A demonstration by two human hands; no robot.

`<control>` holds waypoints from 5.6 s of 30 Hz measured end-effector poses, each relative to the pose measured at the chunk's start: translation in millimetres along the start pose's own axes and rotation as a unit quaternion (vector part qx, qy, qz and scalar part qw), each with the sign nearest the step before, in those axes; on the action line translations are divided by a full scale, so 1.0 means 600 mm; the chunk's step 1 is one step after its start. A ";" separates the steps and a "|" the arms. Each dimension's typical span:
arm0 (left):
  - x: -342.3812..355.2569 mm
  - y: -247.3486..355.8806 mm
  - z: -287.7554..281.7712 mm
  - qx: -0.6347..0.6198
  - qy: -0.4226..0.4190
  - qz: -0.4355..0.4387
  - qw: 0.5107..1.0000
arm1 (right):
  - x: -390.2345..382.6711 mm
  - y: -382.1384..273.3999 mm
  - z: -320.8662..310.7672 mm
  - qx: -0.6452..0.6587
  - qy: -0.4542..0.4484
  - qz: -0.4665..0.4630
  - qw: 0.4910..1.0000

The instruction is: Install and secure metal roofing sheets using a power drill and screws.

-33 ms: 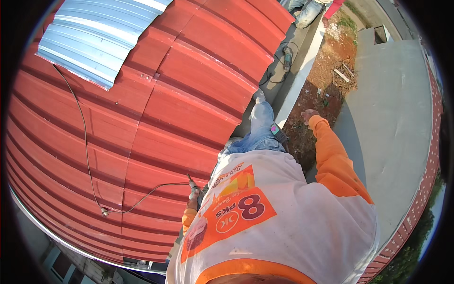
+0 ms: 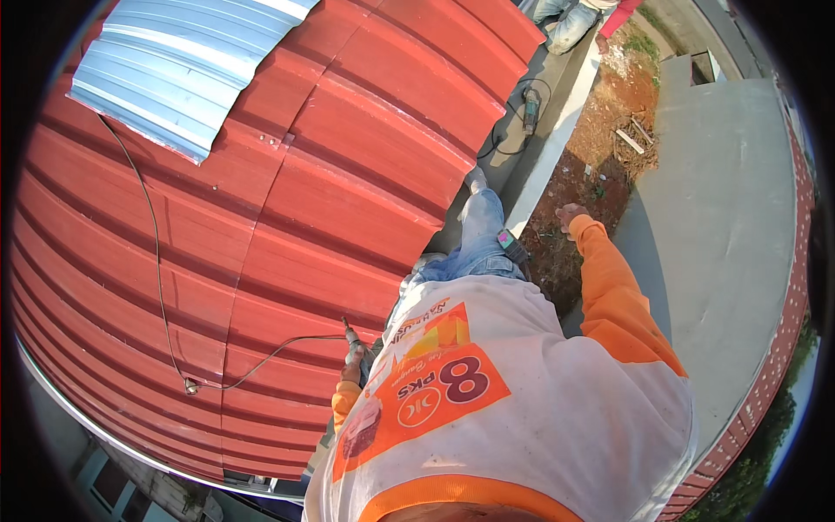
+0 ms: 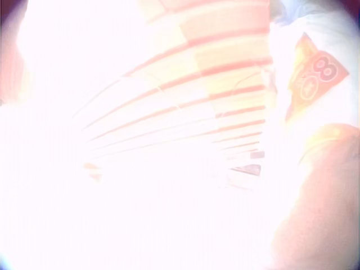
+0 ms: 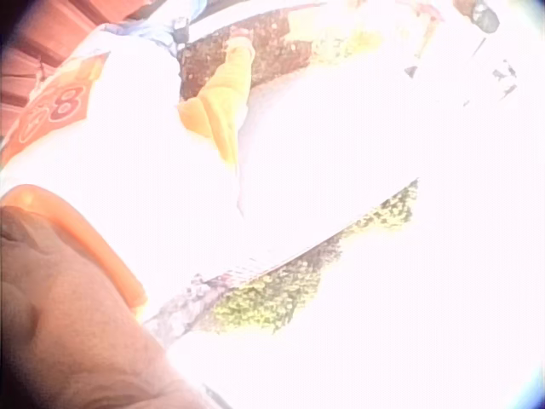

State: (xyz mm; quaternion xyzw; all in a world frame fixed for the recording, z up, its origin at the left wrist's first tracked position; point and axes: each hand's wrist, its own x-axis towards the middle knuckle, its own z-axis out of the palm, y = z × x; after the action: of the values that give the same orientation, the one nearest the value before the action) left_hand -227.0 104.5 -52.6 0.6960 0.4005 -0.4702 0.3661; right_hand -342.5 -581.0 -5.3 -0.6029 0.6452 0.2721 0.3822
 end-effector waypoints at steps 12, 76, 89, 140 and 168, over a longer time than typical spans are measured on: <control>-0.042 0.003 0.183 0.006 0.048 -0.070 0.996 | 0.177 -0.132 -0.148 0.026 -0.049 -0.036 0.998; 0.742 -0.186 0.566 -0.490 0.391 -0.278 0.728 | -0.276 -0.646 1.521 -0.118 0.014 -0.942 -0.314; 0.809 -0.342 0.542 -0.398 0.190 0.013 0.897 | -0.269 -0.606 1.512 -0.122 -0.022 -0.932 -0.340; 0.894 -0.621 0.253 -0.445 0.360 -0.254 0.780 | -0.288 -0.604 1.485 -0.171 -0.044 -0.911 -0.373; 0.239 -0.123 0.324 -0.799 0.066 -0.015 0.598 | -0.331 -0.504 1.404 -0.409 0.016 -0.905 0.119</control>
State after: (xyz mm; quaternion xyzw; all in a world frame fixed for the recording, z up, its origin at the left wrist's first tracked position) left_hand -330.0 -6.6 -254.7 0.1490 0.6498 0.0795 0.7411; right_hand 90.8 178.7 -280.4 -0.8163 -0.5735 -0.0596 0.0349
